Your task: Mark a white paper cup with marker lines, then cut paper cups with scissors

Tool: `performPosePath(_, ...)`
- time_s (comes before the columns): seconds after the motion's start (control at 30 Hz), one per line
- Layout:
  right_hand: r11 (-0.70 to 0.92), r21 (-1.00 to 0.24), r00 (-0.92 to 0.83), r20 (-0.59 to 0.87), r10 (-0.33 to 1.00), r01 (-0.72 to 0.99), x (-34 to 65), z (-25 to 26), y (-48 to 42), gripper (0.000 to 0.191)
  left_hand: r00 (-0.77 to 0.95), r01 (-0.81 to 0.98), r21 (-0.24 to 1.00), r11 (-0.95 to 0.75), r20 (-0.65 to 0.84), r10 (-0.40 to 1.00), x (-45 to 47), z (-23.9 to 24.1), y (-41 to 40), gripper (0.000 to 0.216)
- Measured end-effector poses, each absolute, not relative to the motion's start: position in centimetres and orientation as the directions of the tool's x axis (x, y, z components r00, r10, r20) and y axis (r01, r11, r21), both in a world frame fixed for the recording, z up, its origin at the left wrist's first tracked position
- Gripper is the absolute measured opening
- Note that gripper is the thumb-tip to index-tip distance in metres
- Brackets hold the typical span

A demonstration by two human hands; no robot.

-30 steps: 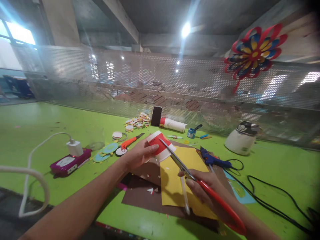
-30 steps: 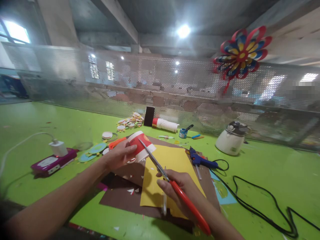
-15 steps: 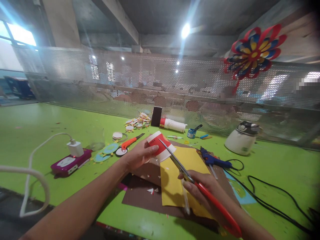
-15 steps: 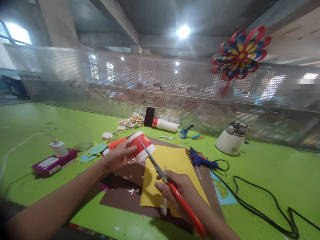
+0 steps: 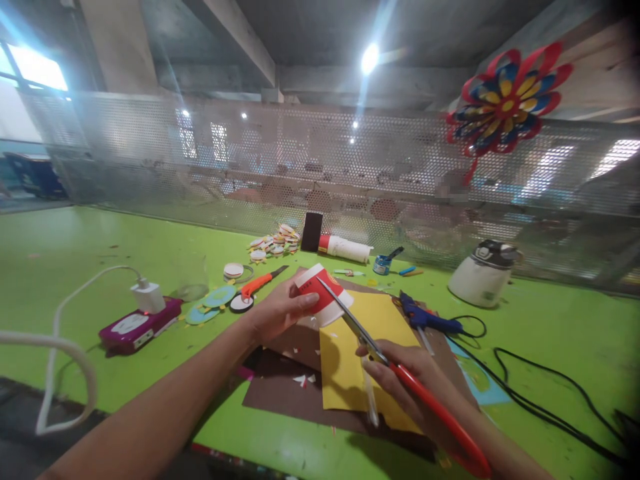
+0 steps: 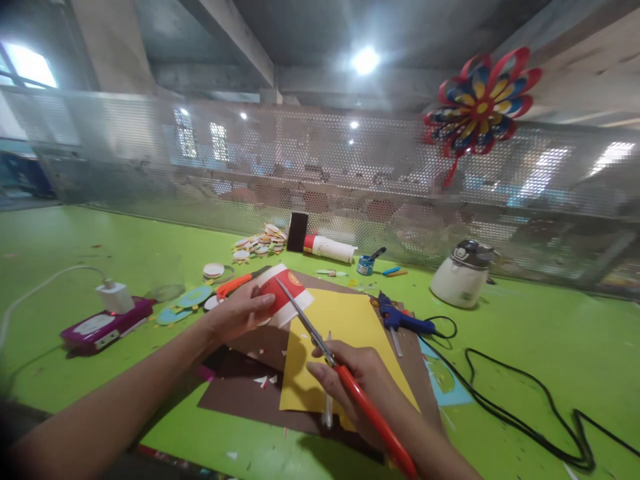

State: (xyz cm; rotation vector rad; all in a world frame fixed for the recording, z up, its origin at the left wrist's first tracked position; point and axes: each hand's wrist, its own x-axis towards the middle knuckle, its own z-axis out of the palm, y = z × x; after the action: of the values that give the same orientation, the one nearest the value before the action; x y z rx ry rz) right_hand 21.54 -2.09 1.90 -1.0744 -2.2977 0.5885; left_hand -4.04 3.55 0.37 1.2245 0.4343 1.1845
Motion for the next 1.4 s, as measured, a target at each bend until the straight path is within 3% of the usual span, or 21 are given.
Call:
performPosePath(0.3,0.653,-0.459,-0.578,0.313,0.754,0.602,21.8,1.5,-1.6,0.035,0.368,-0.416,0.900,-0.133,0.300,0.880,-5.4,2.0,3.3,0.043)
performPosePath(0.43,0.666,-0.396,-0.615,0.267,0.742,0.632,22.1,2.2,-0.7,0.033,0.386,-0.294,0.946,-0.136,0.248,0.889,-6.1,2.5,3.5,0.048)
performPosePath(0.53,0.668,-0.423,-0.650,0.212,0.730,0.612,22.8,2.7,0.3,0.024,0.357,-0.248,0.960,-0.129,0.214,0.909,-6.4,2.6,3.7,0.051)
performPosePath(0.77,0.618,-0.496,-0.624,0.180,0.760,0.610,24.1,2.9,1.6,0.042,0.173,-0.202,0.945,-0.256,0.292,0.941,-6.6,2.3,4.4,0.055)
performPosePath(0.9,0.614,-0.461,-0.581,0.233,0.780,0.640,24.7,1.8,2.6,0.053,0.144,-0.143,0.951,-0.273,0.293,0.945,-6.5,2.3,4.6,0.056)
performPosePath(1.17,0.658,-0.316,-0.569,0.335,0.751,0.684,25.4,1.9,3.2,0.047,0.159,-0.061,0.947,-0.316,0.322,0.933,-6.5,2.6,4.2,0.068)
performPosePath(1.4,0.622,-0.252,-0.548,0.308,0.778,0.742,25.3,1.6,3.2,0.043,0.097,0.062,0.917,-0.393,0.387,0.917,-6.4,2.3,4.7,0.066)
